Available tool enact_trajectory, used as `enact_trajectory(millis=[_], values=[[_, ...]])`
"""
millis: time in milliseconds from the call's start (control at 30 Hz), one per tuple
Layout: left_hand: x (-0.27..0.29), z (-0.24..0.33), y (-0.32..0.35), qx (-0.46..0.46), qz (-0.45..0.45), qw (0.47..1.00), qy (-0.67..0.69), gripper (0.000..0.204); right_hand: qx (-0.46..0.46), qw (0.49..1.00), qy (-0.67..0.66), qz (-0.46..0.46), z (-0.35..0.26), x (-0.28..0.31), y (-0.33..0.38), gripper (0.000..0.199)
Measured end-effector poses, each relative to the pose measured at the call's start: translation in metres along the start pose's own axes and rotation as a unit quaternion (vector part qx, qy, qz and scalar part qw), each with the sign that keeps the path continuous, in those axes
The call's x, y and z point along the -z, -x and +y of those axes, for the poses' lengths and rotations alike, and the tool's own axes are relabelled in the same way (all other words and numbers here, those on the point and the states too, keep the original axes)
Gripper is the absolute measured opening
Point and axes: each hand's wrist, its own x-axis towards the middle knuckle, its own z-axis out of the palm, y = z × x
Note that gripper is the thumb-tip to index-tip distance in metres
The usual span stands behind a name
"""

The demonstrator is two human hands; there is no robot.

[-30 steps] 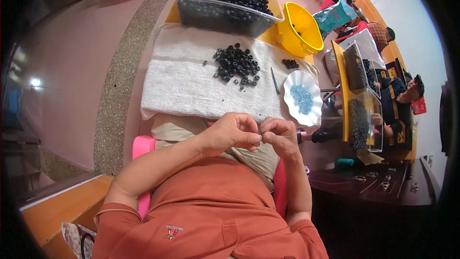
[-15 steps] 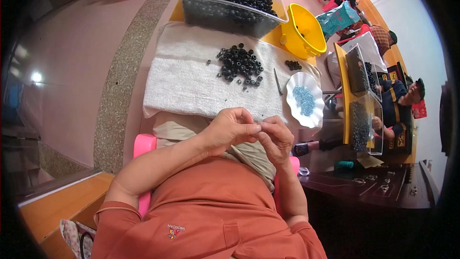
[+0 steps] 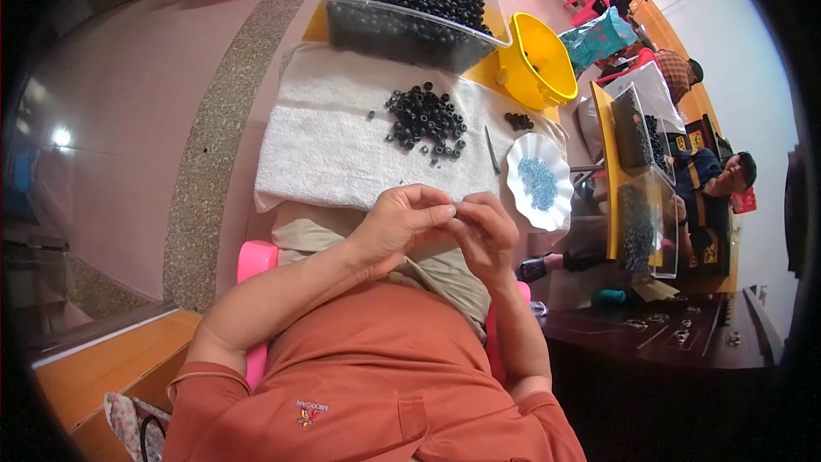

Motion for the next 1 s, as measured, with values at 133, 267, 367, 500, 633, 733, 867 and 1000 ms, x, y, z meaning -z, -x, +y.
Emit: enact_trajectory(millis=[133,267,367,500,633,733,867,1000], values=[[0.005,0.002,-0.002,-0.024,0.013,1.0,0.007,0.015,-0.118,0.984,-0.134,0.001,0.008,0.004,-0.014,0.016],[0.001,0.006,-0.001,-0.071,0.031,0.997,0.0,0.014,-0.034,0.999,0.031,-0.022,0.03,0.003,-0.039,0.016],[0.0,0.006,0.0,-0.083,0.036,0.996,0.002,0.015,0.003,0.994,0.1,-0.043,0.045,-0.009,-0.052,0.019],[0.001,0.005,0.004,-0.089,0.047,0.995,0.0,0.015,-0.012,0.962,0.257,-0.086,0.043,-0.02,-0.067,0.021],[0.007,0.005,0.007,-0.085,0.064,0.994,0.0,0.014,-0.031,0.95,0.293,-0.101,0.042,-0.03,-0.077,0.024],[0.009,0.006,0.005,-0.086,0.066,0.994,0.007,0.013,-0.06,0.939,0.312,-0.128,0.044,-0.033,-0.079,0.024],[0.008,0.01,0.006,-0.091,0.063,0.994,0.003,0.012,-0.063,0.94,0.304,-0.141,0.046,-0.034,-0.081,0.02],[0.011,0.011,0.004,-0.099,0.073,0.992,0.007,0.012,-0.03,0.958,0.263,-0.109,0.049,-0.036,-0.078,0.014]])
